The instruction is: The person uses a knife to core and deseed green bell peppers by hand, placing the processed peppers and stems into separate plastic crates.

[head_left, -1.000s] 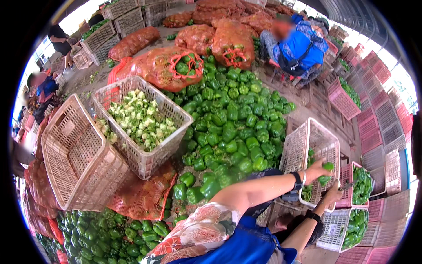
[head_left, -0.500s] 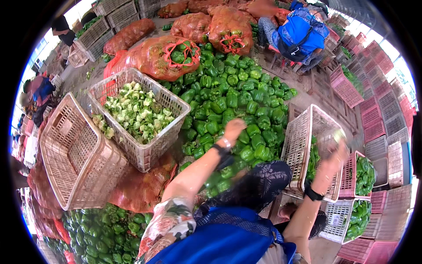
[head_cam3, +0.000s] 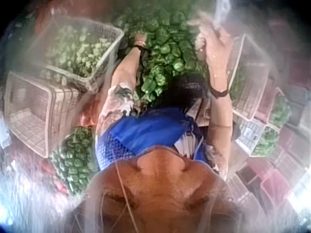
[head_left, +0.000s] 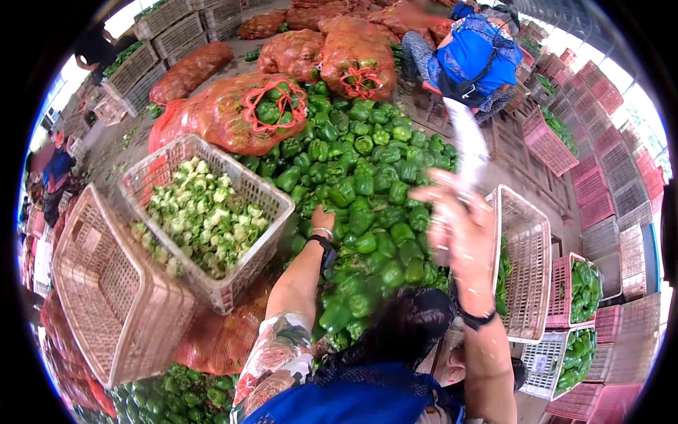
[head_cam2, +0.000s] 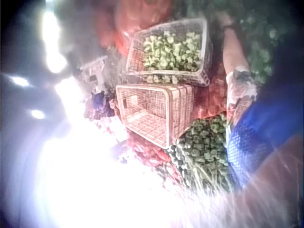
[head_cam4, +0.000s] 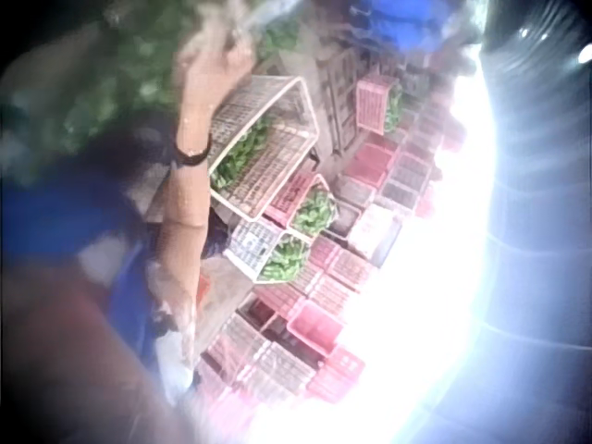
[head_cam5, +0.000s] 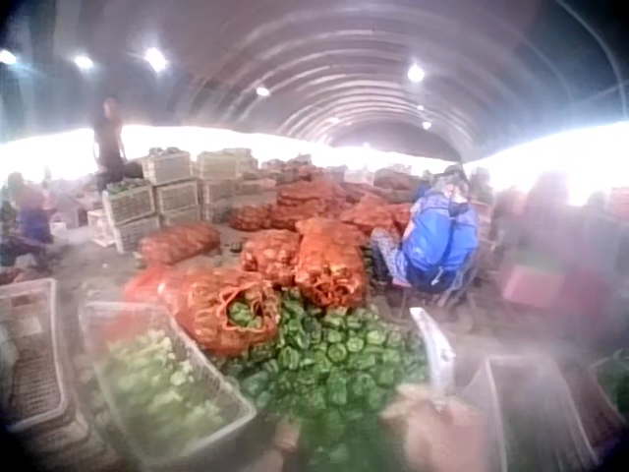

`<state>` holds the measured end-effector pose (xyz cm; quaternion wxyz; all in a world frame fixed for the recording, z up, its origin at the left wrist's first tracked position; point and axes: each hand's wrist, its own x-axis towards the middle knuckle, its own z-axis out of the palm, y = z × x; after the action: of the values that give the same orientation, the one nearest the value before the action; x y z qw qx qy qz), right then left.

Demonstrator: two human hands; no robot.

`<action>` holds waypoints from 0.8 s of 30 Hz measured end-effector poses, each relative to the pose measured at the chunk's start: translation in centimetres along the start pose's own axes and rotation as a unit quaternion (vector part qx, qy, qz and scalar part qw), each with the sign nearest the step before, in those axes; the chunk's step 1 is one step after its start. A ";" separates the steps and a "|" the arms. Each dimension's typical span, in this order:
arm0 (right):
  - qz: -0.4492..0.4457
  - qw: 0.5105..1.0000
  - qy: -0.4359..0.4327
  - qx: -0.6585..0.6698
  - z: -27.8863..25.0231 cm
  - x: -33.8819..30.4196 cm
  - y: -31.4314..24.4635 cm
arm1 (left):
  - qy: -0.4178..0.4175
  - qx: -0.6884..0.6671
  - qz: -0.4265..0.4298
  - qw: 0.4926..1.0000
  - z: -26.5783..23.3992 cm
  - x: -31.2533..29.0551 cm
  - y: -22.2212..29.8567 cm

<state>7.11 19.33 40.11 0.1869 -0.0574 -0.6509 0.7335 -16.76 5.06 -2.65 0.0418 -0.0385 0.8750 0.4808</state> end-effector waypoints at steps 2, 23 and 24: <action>-0.005 0.977 0.166 -0.135 -6.6 -0.9 0.4 | 0.017 -0.004 0.026 1.000 2.8 2.4 -0.2; 0.068 0.956 0.228 -0.172 -12.6 -6.1 10.7 | -0.196 -0.387 0.071 0.898 -0.5 -7.3 17.2; 0.000 0.946 0.172 -0.275 -12.1 -5.0 10.8 | -0.226 -0.382 0.099 0.891 -1.3 -9.4 19.5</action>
<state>13.49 27.97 27.02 0.2727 -0.2323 -0.7851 0.5052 -9.57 14.65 15.47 0.1727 0.1447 0.5901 0.7752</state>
